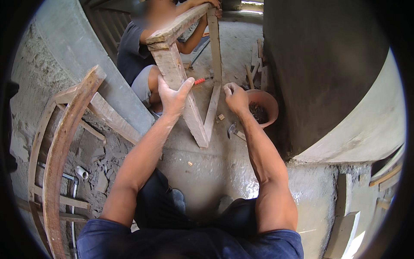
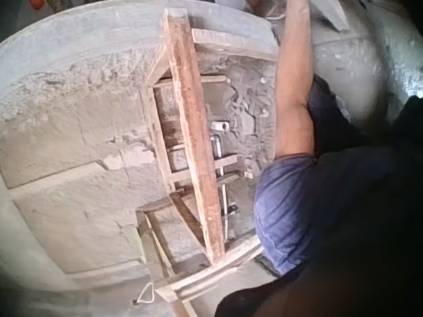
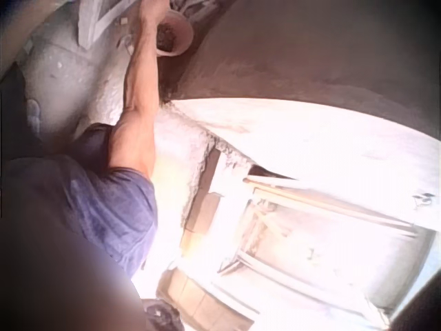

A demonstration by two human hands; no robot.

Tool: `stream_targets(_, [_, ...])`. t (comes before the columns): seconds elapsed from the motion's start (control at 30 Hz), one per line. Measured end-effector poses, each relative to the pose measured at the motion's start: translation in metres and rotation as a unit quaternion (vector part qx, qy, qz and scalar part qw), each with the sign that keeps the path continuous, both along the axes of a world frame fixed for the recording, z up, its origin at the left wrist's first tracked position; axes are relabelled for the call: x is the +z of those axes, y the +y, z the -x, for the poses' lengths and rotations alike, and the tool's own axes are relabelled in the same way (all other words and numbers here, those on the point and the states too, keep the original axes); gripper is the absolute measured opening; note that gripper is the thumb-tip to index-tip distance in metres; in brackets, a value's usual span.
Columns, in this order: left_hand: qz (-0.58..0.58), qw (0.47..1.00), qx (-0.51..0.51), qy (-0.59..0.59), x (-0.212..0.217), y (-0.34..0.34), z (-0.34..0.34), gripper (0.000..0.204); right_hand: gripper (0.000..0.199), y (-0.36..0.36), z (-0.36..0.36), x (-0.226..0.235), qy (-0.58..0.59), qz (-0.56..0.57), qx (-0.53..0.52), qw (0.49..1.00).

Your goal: The person assembles a wooden frame by positioning planks, inserting nails, and hammering them into place. He then lifts and aligns a curved wooden piece with the frame, tapping it to fit.

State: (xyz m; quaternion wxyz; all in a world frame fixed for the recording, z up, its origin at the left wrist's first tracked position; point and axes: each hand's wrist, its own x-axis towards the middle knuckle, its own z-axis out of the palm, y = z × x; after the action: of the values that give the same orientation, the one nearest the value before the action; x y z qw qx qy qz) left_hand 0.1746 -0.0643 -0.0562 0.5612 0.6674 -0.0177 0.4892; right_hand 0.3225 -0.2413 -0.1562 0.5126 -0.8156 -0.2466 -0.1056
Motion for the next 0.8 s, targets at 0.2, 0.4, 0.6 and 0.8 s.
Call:
stream_targets(0.2, [0.017, 1.0, 0.007, 0.008, 0.006, 0.006, 0.0, 0.06, 0.028, -0.013, 0.014, 0.037, 0.034, -0.026, 0.003, 0.999])
stream_targets(0.4, [0.02, 0.999, -0.013, 0.022, 0.003, 0.009, 0.002, 0.064, 0.03, -0.024, 0.015, 0.042, 0.041, -0.036, 0.002, 0.999])
stream_targets(0.6, [-0.015, 0.996, -0.023, 0.085, 0.008, 0.017, 0.01, 0.071, 0.03, -0.019, 0.009, 0.009, 0.032, 0.019, 0.013, 0.999])
stream_targets(0.8, [-0.046, 0.99, -0.057, 0.118, 0.014, 0.031, 0.023, 0.073, 0.029, -0.022, 0.003, -0.067, 0.064, 0.164, 0.053, 0.983])
